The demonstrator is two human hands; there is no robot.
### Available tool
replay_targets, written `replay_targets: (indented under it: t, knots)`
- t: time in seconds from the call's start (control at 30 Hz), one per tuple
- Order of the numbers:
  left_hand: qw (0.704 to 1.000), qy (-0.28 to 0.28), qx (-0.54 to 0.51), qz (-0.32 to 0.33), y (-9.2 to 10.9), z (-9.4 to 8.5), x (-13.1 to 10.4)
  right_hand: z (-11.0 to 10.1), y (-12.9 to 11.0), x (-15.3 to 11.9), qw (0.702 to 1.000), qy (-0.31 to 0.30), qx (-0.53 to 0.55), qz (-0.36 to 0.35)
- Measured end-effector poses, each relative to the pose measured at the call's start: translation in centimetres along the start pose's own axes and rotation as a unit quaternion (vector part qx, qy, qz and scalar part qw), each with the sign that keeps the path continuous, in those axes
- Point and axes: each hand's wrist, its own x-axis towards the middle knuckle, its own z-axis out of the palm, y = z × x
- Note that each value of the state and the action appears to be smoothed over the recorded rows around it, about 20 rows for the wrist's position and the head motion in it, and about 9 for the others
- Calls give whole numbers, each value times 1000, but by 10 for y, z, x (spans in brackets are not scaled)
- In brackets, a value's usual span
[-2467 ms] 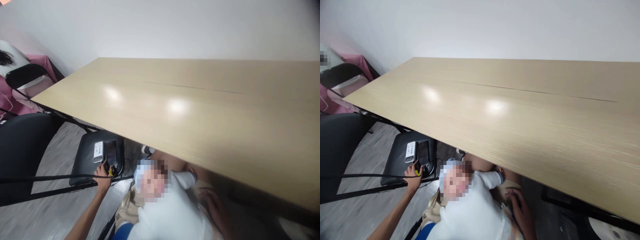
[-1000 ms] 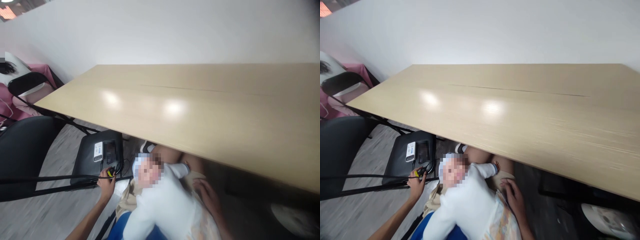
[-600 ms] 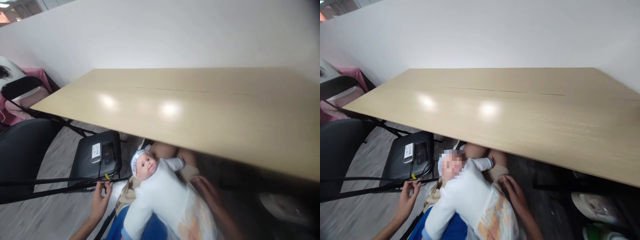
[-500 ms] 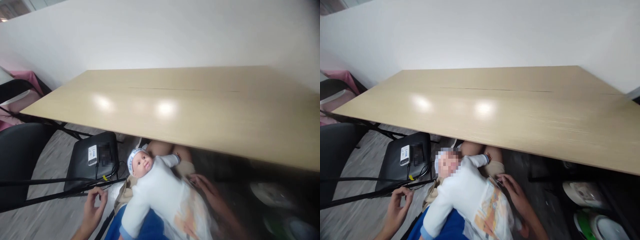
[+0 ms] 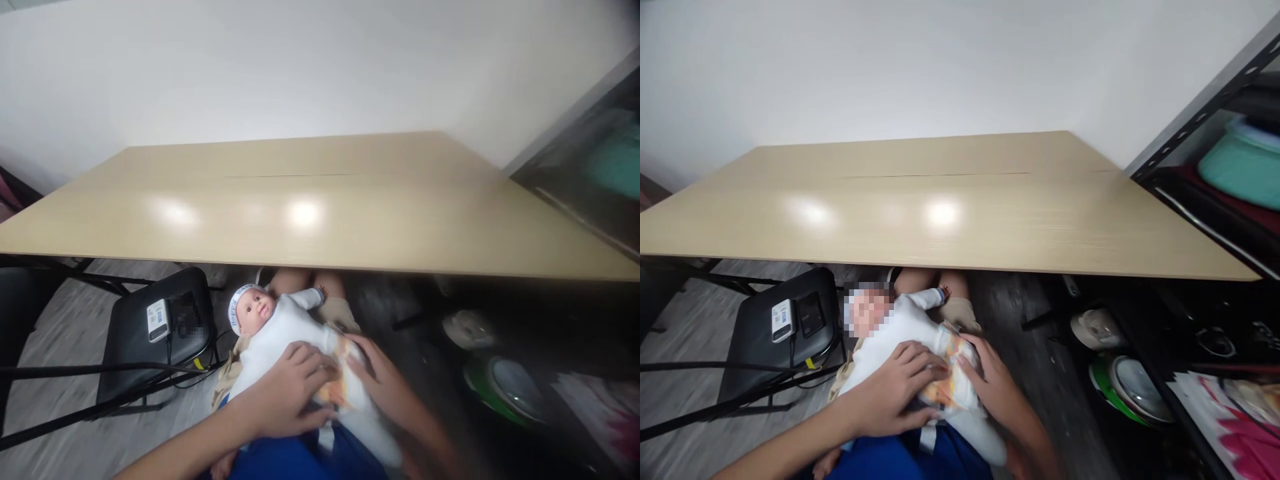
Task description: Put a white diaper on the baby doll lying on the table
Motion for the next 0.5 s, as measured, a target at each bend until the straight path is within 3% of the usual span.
replay_targets:
  t: [0.1,0.2,0.3,0.43,0.5]
  knots:
    - [1000,-10,5,8,-6,11,6,3,6,-4,1000,3,-4,5]
    - [1000,-6,-9,7,-3,8,0,2,3,-4,1000,20,-6,-22]
    - [998,28,-44,-34,0,1,-5,0,-22,2,993,17,-21,-118]
    - [985,85,-112,-98,-8,3,-11,0,-64,19,965,-84,-77,-234]
    - [980,96,-125,-124,-14,8,-15,-5,-73,26,952,-82,-130,-263]
